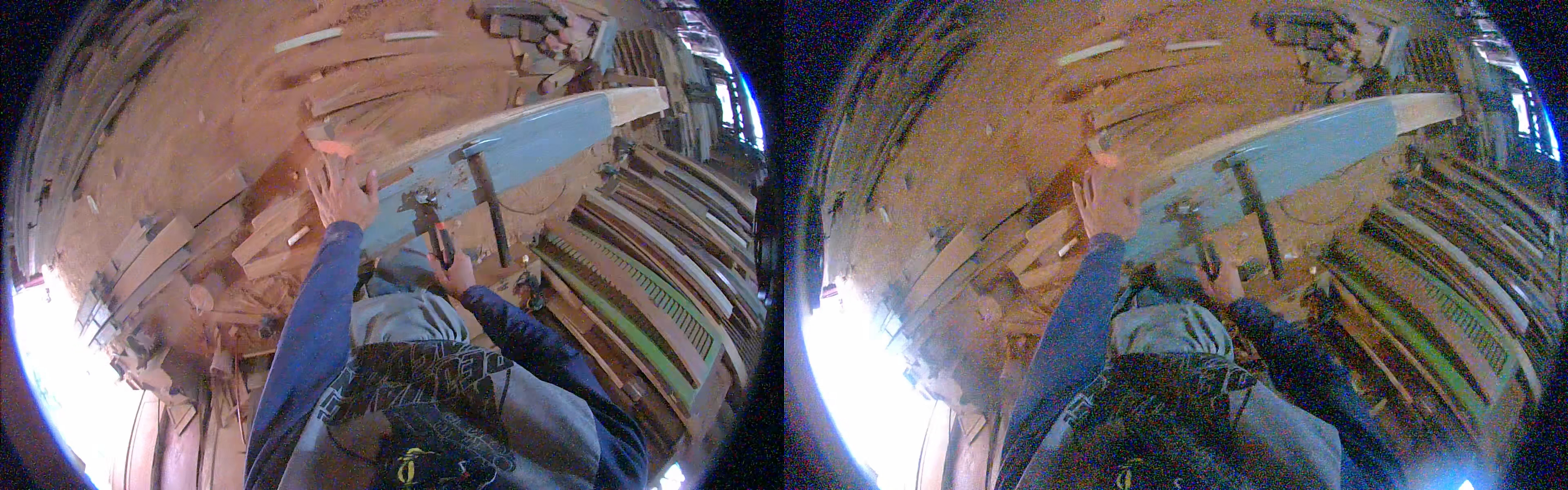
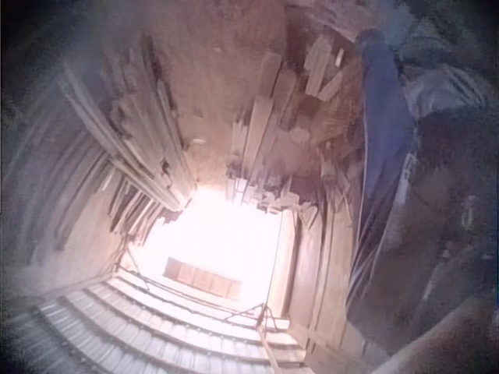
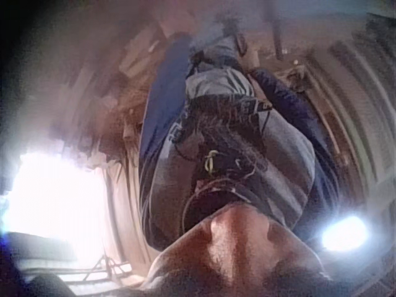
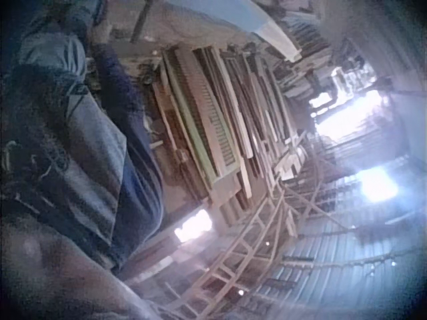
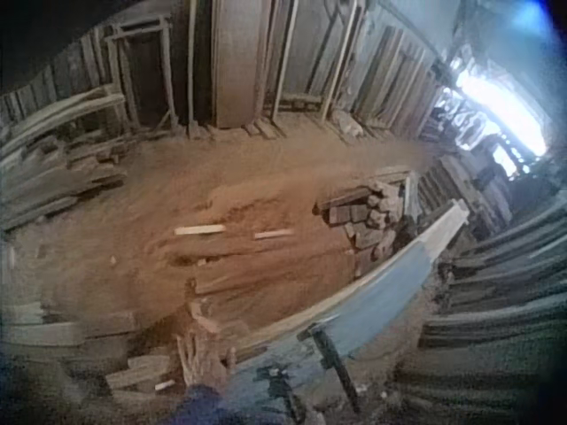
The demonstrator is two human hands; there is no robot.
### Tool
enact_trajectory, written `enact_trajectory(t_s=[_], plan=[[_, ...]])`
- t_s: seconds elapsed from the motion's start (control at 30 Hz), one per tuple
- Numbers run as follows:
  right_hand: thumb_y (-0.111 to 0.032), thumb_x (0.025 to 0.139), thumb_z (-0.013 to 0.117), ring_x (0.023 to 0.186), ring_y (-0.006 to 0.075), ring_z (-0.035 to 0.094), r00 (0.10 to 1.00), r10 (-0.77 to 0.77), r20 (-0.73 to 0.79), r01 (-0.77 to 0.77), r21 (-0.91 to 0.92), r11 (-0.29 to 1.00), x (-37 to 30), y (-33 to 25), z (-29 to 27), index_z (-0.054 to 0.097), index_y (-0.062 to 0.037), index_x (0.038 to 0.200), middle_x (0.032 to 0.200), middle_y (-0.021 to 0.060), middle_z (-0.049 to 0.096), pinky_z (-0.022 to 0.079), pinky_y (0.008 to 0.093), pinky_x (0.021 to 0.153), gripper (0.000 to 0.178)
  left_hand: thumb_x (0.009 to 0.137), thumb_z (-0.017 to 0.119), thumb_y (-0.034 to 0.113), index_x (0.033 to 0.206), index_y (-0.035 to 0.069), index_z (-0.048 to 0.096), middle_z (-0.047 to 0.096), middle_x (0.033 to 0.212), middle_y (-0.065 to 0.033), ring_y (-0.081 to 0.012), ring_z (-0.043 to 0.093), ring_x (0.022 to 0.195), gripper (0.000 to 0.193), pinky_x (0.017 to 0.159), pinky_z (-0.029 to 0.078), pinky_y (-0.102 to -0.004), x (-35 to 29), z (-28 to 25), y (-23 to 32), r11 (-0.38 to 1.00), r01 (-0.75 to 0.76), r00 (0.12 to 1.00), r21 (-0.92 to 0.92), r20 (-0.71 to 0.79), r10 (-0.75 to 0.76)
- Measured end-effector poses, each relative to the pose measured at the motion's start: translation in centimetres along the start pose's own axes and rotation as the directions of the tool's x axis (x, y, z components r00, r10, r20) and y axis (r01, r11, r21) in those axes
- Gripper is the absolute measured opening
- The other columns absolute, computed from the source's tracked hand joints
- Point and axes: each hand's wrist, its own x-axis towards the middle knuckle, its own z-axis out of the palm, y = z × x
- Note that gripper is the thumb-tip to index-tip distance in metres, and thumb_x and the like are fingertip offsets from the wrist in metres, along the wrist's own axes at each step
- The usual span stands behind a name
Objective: The person repeatedly hammers nails into a long, light-blue painted wooden plank resting on a workbench. They pick up nails from a red cup, position them, and strike them with a hammer. The person also uses pliers to adjust or remove a nail and briefly flips the plank over.
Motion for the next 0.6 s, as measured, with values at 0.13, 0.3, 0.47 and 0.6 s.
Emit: enact_trajectory(t_s=[0.13, 0.3, 0.47, 0.6], plan=[[-0.026, 0.093, 0.069, 0.077, 0.0184, 0.069, 0.945, 0.226, 0.237, -0.235, 0.008, 0.972, -0.4, -0.2, -1.5, 0.058, -0.0031, 0.1, 0.085, 0.0138, 0.067, 0.053, 0.0363, 0.065, 0.026, 0.094, 0.053, 0.047, 0.131, 0.011, 0.061, 0.049, 0.144, -0.0167, -0.0399, 0.035, 0.141, 0.052, 0.122, 0.01, -0.0567, 0.0, 0.2, -0.2, 0.999, 0.033, 0.999, -0.02, -0.041, -0.034], [-0.001, 0.098, 0.053, 0.097, 0.0183, 0.066, 0.813, 0.085, 0.576, -0.439, 0.511, 0.739, -0.5, -2.7, -7.0, 0.05, -0.0087, 0.105, 0.113, 0.0097, 0.064, 0.053, 0.0347, 0.086, 0.011, 0.093, 0.055, 0.044, 0.128, 0.009, 0.061, 0.053, 0.136, -0.0149, -0.0376, 0.038, 0.137, 0.05, 0.121, 0.014, -0.0568, -0.4, 1.3, -1.0, 1.0, -0.008, 0.995, -0.02, -0.104, 0.006], [0.003, 0.092, 0.057, 0.109, 0.0238, 0.065, 0.516, 0.312, 0.798, -0.814, 0.344, 0.467, 2.2, -4.6, -12.5, 0.034, -0.0135, 0.148, 0.123, 0.0082, 0.062, 0.054, 0.0362, 0.089, 0.063, 0.089, 0.064, 0.032, 0.123, 0.009, 0.063, 0.058, 0.128, -0.0124, -0.0358, 0.045, 0.129, 0.041, 0.118, 0.022, -0.0566, -0.4, 1.6, -1.5, 0.985, -0.162, 0.963, -0.057, -0.228, 0.145], [0.002, 0.092, 0.056, 0.109, 0.0296, 0.064, 0.422, 0.23, 0.877, -0.827, 0.268, 0.495, 5.0, -4.2, -13.8, 0.039, -0.0128, 0.139, 0.121, 0.0099, 0.061, 0.055, 0.0483, 0.088, 0.052, 0.084, 0.07, 0.026, 0.122, 0.01, 0.063, 0.059, 0.126, -0.0104, -0.0345, 0.048, 0.126, 0.042, 0.114, 0.029, -0.0554, -1.3, 0.0, 0.1, 0.95, -0.273, 0.941, -0.151, -0.247, 0.231]])
